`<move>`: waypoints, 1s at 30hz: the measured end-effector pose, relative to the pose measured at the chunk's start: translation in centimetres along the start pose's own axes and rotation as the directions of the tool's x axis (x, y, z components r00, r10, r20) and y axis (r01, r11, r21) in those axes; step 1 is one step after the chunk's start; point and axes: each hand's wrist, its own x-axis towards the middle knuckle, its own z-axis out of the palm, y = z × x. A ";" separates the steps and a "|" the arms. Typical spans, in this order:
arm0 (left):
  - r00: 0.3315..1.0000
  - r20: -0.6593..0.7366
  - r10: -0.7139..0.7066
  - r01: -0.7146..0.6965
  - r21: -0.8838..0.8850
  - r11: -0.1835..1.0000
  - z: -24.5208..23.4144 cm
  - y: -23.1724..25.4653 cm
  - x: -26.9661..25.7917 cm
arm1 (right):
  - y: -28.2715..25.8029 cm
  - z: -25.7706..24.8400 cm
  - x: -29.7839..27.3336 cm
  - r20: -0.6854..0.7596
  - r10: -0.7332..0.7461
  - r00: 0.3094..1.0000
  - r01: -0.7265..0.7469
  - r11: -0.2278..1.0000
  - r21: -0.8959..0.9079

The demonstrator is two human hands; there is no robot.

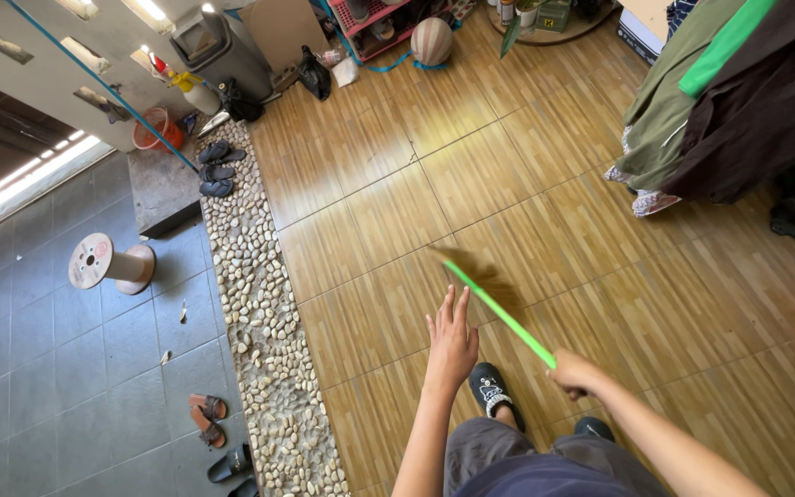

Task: The person sweeps debris across a tiled floor using a broom.

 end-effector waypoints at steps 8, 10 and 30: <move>0.997 -0.039 0.071 -0.071 0.014 0.997 -3.4 -3.5 2.9 | 4.1 -8.4 -1.9 0.175 -0.114 0.978 -0.069 0.616 0.784; 0.996 -0.048 0.069 -0.069 0.014 0.998 -4.4 -4.7 3.3 | 5.4 -11.0 -3.8 0.103 -0.105 0.989 -0.015 0.625 0.780; 0.983 -0.109 -0.144 0.143 -0.018 0.990 -7.6 -12.3 0.6 | -6.5 6.6 3.8 -0.234 -0.103 0.967 -0.011 0.897 -0.442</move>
